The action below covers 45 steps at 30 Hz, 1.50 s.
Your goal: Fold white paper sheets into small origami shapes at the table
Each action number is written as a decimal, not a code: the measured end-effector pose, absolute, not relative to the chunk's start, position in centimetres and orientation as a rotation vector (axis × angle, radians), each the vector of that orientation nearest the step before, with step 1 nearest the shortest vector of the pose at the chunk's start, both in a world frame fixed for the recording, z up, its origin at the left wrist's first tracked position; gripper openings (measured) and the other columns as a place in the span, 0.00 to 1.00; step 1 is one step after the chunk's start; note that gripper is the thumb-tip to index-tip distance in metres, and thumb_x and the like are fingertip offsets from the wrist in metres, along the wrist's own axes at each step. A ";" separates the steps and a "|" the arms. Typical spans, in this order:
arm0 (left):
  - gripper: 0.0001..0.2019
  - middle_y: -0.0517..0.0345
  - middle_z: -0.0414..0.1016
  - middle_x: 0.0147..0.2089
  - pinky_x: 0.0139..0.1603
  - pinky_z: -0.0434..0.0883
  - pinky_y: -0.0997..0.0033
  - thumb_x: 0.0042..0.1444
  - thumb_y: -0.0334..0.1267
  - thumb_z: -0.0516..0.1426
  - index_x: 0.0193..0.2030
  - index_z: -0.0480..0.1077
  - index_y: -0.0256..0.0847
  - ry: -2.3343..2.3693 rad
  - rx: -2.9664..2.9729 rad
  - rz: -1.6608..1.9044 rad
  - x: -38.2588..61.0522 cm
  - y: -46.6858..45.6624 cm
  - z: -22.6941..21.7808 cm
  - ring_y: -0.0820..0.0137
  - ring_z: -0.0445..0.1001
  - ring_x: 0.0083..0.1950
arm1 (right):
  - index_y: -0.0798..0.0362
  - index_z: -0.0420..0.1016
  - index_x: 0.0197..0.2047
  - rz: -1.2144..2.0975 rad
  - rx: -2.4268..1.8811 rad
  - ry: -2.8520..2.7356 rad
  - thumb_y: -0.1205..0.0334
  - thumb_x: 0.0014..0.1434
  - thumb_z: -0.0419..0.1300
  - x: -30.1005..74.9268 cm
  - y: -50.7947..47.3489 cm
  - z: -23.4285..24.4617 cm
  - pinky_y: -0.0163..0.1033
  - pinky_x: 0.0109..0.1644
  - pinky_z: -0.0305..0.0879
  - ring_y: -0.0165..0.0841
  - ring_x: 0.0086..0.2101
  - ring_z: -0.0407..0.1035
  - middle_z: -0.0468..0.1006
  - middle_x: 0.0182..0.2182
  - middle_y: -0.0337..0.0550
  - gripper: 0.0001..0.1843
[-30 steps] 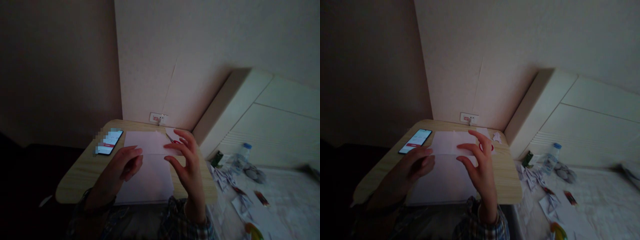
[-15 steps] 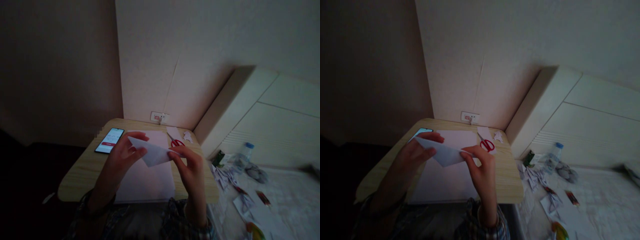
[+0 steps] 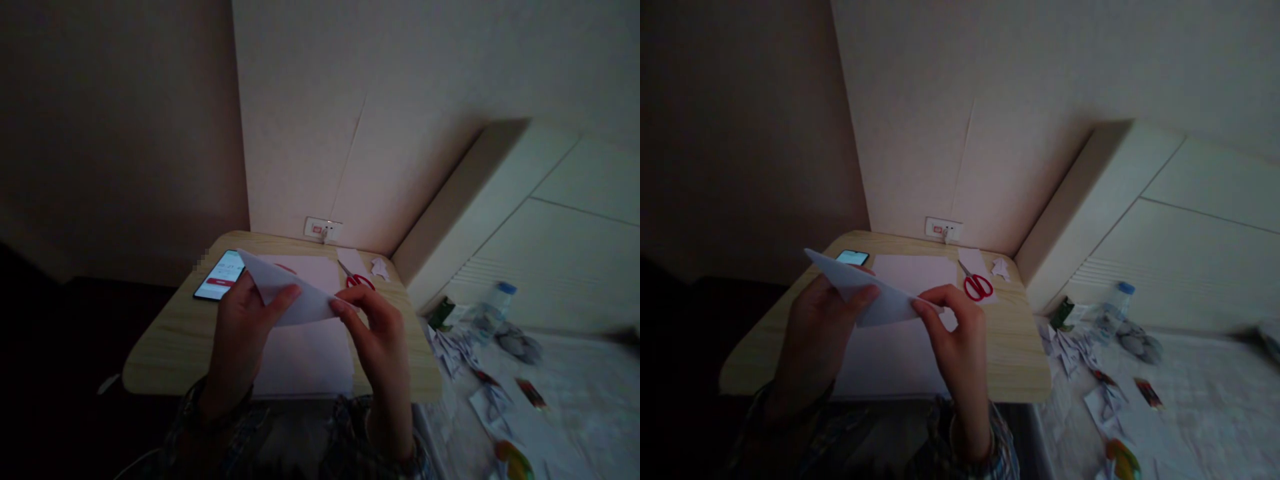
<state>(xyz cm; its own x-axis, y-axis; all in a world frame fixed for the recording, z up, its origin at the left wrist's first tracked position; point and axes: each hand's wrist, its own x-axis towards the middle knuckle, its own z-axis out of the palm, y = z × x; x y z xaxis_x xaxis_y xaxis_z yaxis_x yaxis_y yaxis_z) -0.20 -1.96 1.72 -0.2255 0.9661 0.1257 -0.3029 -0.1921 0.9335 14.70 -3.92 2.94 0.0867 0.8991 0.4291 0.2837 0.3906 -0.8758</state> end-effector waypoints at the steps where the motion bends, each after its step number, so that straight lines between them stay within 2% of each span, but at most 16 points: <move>1: 0.11 0.64 0.76 0.32 0.34 0.71 0.76 0.42 0.33 0.66 0.33 0.71 0.42 1.018 0.958 1.617 -0.2 -2.0 1.7 0.71 0.74 0.35 | 0.51 0.75 0.26 0.651 -1.138 -1.437 0.63 0.54 0.64 14.7 -3.9 2.9 0.32 0.34 0.61 0.29 0.29 0.68 0.76 0.23 0.34 0.05; 5: 0.09 0.65 0.75 0.31 0.28 0.69 0.79 0.43 0.34 0.65 0.33 0.72 0.43 0.938 0.939 1.620 -0.2 -2.5 2.3 0.75 0.71 0.29 | 0.53 0.73 0.23 0.694 -1.147 -1.439 0.64 0.53 0.64 14.5 -4.1 3.0 0.32 0.32 0.59 0.28 0.26 0.67 0.74 0.21 0.34 0.09; 8: 0.04 0.62 0.76 0.33 0.28 0.69 0.79 0.46 0.35 0.64 0.30 0.74 0.43 0.874 0.963 1.649 -0.2 -2.8 3.0 0.74 0.72 0.31 | 0.53 0.73 0.22 0.712 -1.138 -1.463 0.65 0.53 0.64 14.2 -4.1 3.2 0.32 0.30 0.59 0.28 0.25 0.66 0.73 0.20 0.33 0.10; 13: 0.03 0.64 0.76 0.28 0.25 0.68 0.80 0.48 0.37 0.63 0.27 0.74 0.42 0.895 0.983 1.626 0.0 -2.8 3.1 0.75 0.70 0.27 | 0.51 0.77 0.29 0.640 -1.081 -1.522 0.65 0.54 0.63 14.1 -3.9 3.2 0.33 0.36 0.63 0.30 0.30 0.70 0.78 0.26 0.36 0.03; 19: 0.03 0.63 0.77 0.31 0.28 0.69 0.80 0.52 0.36 0.61 0.32 0.73 0.41 0.858 0.987 1.620 -0.1 -2.7 3.0 0.74 0.73 0.30 | 0.52 0.73 0.25 0.630 -1.095 -1.569 0.65 0.56 0.61 14.1 -3.6 2.9 0.33 0.32 0.61 0.30 0.27 0.66 0.73 0.23 0.35 0.08; 21: 0.05 0.60 0.79 0.34 0.33 0.70 0.78 0.56 0.39 0.58 0.34 0.72 0.41 0.808 0.991 1.660 -0.1 -2.8 3.1 0.73 0.74 0.34 | 0.52 0.73 0.26 0.635 -1.105 -1.555 0.64 0.57 0.61 14.2 -3.6 2.9 0.33 0.32 0.61 0.30 0.28 0.67 0.73 0.23 0.36 0.08; 24: 0.08 0.59 0.79 0.33 0.39 0.71 0.74 0.60 0.40 0.55 0.31 0.70 0.41 0.704 1.005 1.668 -0.1 -2.9 3.1 0.70 0.76 0.38 | 0.52 0.74 0.28 0.662 -1.098 -1.587 0.64 0.57 0.61 14.2 -3.6 3.0 0.33 0.33 0.61 0.30 0.29 0.67 0.74 0.25 0.37 0.06; 32: 0.11 0.59 0.78 0.29 0.42 0.72 0.70 0.61 0.42 0.54 0.30 0.69 0.40 0.675 0.948 1.603 0.0 -2.9 2.9 0.69 0.77 0.37 | 0.52 0.75 0.25 0.650 -1.073 -1.701 0.66 0.56 0.61 14.3 -3.6 3.2 0.33 0.31 0.60 0.29 0.27 0.67 0.74 0.23 0.36 0.08; 37: 0.07 0.61 0.79 0.30 0.45 0.71 0.71 0.59 0.41 0.56 0.32 0.70 0.41 0.680 0.939 1.547 0.0 -2.5 2.6 0.70 0.78 0.37 | 0.53 0.75 0.25 0.645 -1.139 -1.735 0.66 0.57 0.61 15.1 -3.5 3.1 0.33 0.32 0.61 0.30 0.27 0.67 0.74 0.23 0.37 0.09; 41: 0.08 0.60 0.80 0.31 0.42 0.72 0.71 0.58 0.42 0.57 0.31 0.71 0.41 0.700 1.002 1.479 -0.3 -2.1 2.2 0.68 0.78 0.38 | 0.53 0.75 0.28 0.684 -1.171 -1.788 0.66 0.57 0.61 15.0 -3.5 3.0 0.32 0.33 0.61 0.30 0.28 0.68 0.76 0.25 0.37 0.07; 45: 0.10 0.59 0.79 0.29 0.41 0.71 0.71 0.58 0.42 0.56 0.30 0.71 0.40 0.767 1.073 1.485 -0.5 -1.9 2.4 0.66 0.78 0.38 | 0.53 0.73 0.24 0.668 -1.194 -1.827 0.67 0.57 0.60 14.7 -3.4 3.0 0.32 0.30 0.59 0.28 0.26 0.66 0.74 0.22 0.36 0.10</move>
<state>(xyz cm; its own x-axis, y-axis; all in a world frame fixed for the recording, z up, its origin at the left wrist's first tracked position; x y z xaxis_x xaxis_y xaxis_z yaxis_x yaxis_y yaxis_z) -0.50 -1.91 2.42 0.0056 0.9769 0.2135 -0.3911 -0.1944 0.8996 14.69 -3.38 3.05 -0.2011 0.9137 0.3533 0.4705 0.4064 -0.7833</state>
